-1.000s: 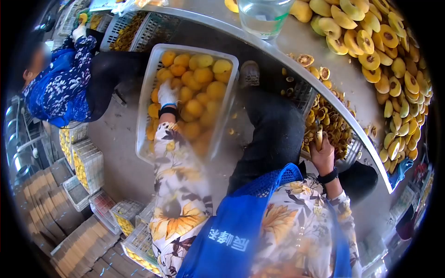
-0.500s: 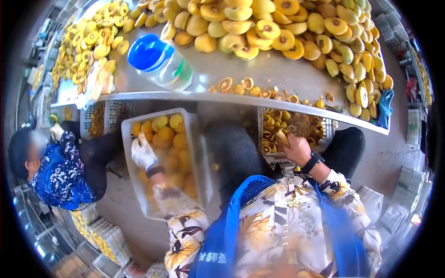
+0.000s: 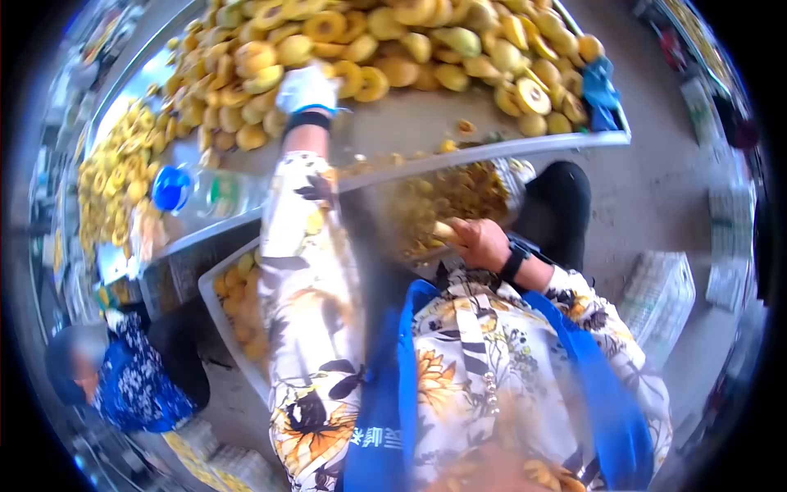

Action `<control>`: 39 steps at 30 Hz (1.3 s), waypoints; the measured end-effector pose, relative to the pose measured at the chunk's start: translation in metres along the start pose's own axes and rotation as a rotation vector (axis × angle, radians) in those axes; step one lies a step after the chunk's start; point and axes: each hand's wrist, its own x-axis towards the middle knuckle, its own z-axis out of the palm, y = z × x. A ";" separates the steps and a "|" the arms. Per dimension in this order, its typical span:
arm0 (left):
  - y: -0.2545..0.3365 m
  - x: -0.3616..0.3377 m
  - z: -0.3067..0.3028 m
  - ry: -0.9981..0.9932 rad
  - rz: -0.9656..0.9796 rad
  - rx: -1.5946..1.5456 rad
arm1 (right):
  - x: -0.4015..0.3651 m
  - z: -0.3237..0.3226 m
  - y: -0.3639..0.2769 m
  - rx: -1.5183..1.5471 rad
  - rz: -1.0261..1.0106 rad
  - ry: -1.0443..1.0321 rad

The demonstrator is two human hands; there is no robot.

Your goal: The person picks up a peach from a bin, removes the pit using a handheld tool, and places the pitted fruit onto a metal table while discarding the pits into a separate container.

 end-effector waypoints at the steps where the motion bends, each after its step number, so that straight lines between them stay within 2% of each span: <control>1: 0.001 0.004 0.000 -0.007 0.023 0.030 | -0.006 -0.003 0.003 0.020 0.020 0.023; 3: -0.014 0.003 0.002 0.060 0.100 -0.001 | -0.010 -0.001 0.009 0.114 0.041 0.141; 5: -0.024 -0.014 0.001 0.085 0.162 -0.313 | -0.012 -0.020 -0.001 0.172 0.106 0.235; 7: -0.015 -0.060 -0.018 -0.093 0.127 -0.648 | -0.013 -0.029 0.001 0.276 0.159 0.269; 9: 0.002 -0.123 -0.031 -0.240 0.229 -0.995 | -0.015 -0.043 -0.003 0.443 0.164 0.375; 11: 0.009 -0.182 -0.028 -0.301 0.451 -1.006 | -0.018 -0.044 -0.001 0.606 0.193 0.309; 13: 0.030 -0.238 -0.042 -0.641 0.306 -1.297 | -0.025 -0.039 -0.004 0.759 0.150 0.263; 15: 0.033 -0.272 -0.021 -0.602 0.514 -1.144 | -0.036 -0.016 -0.001 0.807 0.065 0.182; 17: 0.045 -0.299 -0.020 -0.814 0.242 -1.408 | -0.046 -0.001 -0.004 0.820 -0.019 0.089; 18: 0.046 -0.306 -0.010 -0.773 0.276 -1.473 | -0.048 0.002 -0.006 0.820 -0.021 0.071; 21: 0.042 -0.330 0.010 -0.538 0.169 -1.687 | -0.052 0.002 -0.020 0.846 0.082 0.107; 22: 0.053 -0.341 -0.004 -0.495 0.031 -1.855 | -0.054 0.004 -0.026 0.870 0.160 0.117; 25: 0.058 -0.354 -0.014 -0.460 -0.144 -2.055 | -0.057 -0.005 -0.056 0.828 0.109 0.292; 26: 0.061 -0.356 -0.015 -0.396 -0.104 -1.953 | -0.055 -0.002 -0.058 0.785 0.071 0.342; 29: 0.054 -0.352 0.012 -0.168 0.073 -1.875 | -0.051 0.003 -0.068 0.584 0.136 0.436; 31: 0.067 -0.351 0.004 -0.077 0.017 -1.939 | -0.048 0.007 -0.073 0.607 0.153 0.470; 34: 0.071 -0.342 0.003 -0.056 -0.028 -1.964 | -0.051 0.008 -0.070 0.600 0.135 0.500; 37: 0.072 -0.333 0.007 -0.093 -0.073 -1.965 | -0.053 -0.001 -0.069 0.533 0.184 0.397; 39: 0.072 -0.331 0.004 -0.128 -0.102 -1.952 | -0.054 -0.018 -0.070 0.492 0.238 0.429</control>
